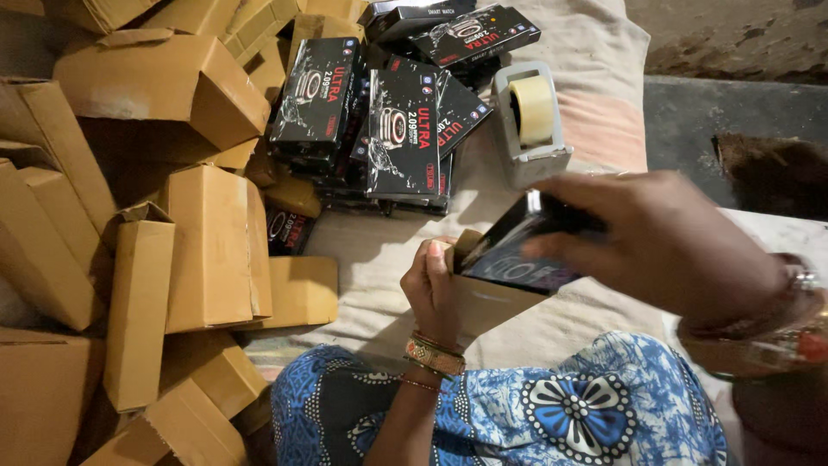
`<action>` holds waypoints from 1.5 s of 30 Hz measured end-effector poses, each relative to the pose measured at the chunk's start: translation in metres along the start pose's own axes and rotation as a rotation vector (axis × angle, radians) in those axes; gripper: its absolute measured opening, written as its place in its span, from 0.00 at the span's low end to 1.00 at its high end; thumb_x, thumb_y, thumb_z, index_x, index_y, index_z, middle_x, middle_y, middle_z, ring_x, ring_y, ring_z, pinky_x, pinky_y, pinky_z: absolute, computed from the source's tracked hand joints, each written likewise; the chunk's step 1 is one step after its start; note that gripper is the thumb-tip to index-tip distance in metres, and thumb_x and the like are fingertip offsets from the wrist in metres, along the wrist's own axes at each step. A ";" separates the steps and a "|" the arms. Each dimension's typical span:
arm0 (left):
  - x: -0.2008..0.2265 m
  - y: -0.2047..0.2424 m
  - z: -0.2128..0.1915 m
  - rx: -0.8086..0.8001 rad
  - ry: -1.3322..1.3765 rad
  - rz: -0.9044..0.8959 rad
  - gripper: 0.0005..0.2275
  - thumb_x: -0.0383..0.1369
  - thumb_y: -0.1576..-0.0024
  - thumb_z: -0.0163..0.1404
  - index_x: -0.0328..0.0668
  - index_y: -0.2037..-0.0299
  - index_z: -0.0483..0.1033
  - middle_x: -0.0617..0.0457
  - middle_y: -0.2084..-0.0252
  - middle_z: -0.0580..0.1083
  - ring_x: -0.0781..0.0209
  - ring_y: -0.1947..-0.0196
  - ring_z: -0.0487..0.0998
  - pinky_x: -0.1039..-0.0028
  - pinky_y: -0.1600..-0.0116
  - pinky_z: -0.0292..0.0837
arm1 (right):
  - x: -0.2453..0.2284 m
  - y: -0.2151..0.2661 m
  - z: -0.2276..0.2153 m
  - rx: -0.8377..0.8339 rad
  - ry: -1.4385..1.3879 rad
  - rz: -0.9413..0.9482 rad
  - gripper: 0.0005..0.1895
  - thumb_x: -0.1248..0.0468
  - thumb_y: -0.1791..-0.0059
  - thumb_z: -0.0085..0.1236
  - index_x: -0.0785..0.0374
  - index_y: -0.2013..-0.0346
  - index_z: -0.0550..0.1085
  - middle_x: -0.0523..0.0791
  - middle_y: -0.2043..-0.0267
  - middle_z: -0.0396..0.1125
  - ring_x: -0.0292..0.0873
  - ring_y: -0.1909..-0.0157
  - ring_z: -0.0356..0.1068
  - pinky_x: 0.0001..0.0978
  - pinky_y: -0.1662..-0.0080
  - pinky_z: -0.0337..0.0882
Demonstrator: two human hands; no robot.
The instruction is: The person opens a smartwatch box, places it into a larger brown shipping box, and seals the box with clear packing tape. The person repeats this process for multiple smartwatch units, stacking the sealed boxes aside.
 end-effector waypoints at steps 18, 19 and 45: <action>-0.031 0.000 -0.020 0.018 0.232 -0.005 0.13 0.32 0.35 0.44 0.28 0.49 0.76 0.51 0.53 0.77 0.65 0.53 0.75 0.74 0.45 0.71 | 0.066 0.044 0.122 0.037 -0.873 0.630 0.23 0.61 0.49 0.49 0.57 0.38 0.67 0.45 0.46 0.75 0.39 0.45 0.74 0.35 0.52 0.79; -0.027 -0.001 -0.020 0.004 0.223 0.025 0.13 0.31 0.35 0.44 0.28 0.48 0.76 0.51 0.53 0.77 0.65 0.53 0.75 0.74 0.45 0.71 | 0.066 0.045 0.128 0.058 -0.921 0.643 0.22 0.61 0.47 0.48 0.58 0.38 0.67 0.46 0.46 0.74 0.39 0.45 0.74 0.35 0.51 0.78; 0.012 -0.006 -0.018 -0.225 0.202 0.125 0.11 0.24 0.40 0.48 0.40 0.49 0.75 0.52 0.46 0.72 0.63 0.45 0.71 0.71 0.36 0.66 | 0.071 0.059 0.157 0.411 -0.847 0.412 0.13 0.75 0.54 0.62 0.67 0.55 0.80 0.48 0.47 0.76 0.39 0.47 0.75 0.31 0.46 0.77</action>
Point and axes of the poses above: each hand's wrist, its own y-axis away from the middle knuckle, its own z-axis out of the palm, x = y × z, the point moved 5 cm from there along -y, towards the middle knuckle
